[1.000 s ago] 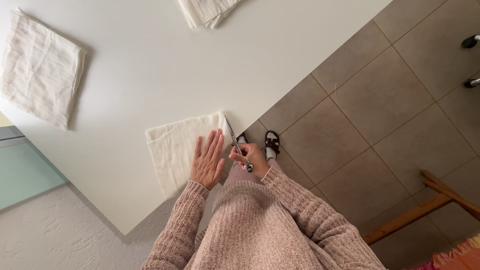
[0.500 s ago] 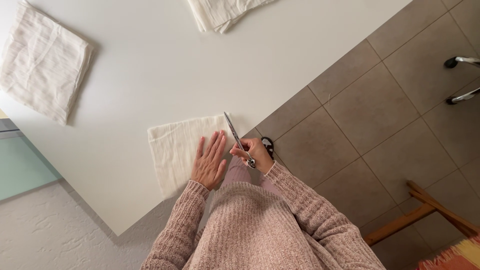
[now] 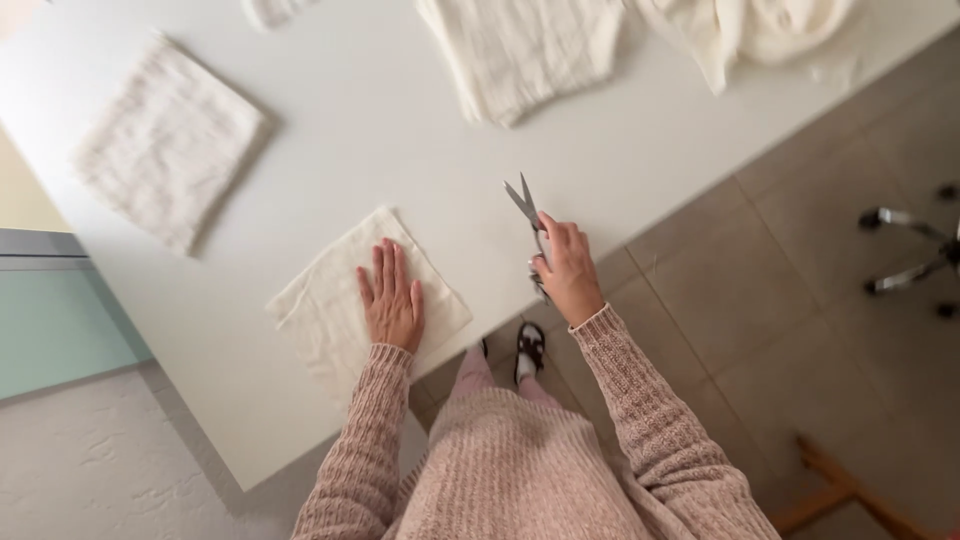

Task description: Folding and trimming small pieces of white fabric on a work surface.

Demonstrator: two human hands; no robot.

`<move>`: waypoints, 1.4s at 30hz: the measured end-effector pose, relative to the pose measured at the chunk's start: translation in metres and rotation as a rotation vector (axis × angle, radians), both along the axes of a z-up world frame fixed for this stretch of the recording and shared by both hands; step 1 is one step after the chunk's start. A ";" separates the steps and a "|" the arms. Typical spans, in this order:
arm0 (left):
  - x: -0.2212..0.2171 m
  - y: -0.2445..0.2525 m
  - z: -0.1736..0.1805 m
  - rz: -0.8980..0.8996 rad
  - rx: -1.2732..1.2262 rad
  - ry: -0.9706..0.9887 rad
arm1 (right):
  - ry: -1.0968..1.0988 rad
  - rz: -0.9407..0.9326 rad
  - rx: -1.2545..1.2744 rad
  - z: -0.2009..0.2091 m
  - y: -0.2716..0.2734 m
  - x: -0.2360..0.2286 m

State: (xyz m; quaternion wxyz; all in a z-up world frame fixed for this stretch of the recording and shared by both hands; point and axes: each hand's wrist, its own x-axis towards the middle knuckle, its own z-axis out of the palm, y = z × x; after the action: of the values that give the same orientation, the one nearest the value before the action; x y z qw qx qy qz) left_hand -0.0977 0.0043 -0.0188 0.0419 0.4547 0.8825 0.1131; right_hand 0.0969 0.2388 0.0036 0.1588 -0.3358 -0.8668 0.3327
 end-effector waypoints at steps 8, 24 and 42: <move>-0.115 -0.053 0.009 0.233 0.354 -0.044 | -0.209 0.032 0.247 -0.032 0.025 -0.051; -0.180 -0.149 0.014 0.295 0.362 -0.431 | -0.110 1.030 0.313 0.006 -0.089 -0.331; -0.309 -0.146 0.141 0.613 1.150 -0.767 | 0.083 0.634 -0.854 0.096 -0.015 -0.474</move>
State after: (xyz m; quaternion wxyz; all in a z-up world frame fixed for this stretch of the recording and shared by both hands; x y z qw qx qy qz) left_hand -0.4069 -0.1417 0.1218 0.0691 0.0676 0.6950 0.7125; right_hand -0.3772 0.2243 0.0999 -0.0664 -0.0786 -0.7062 0.7005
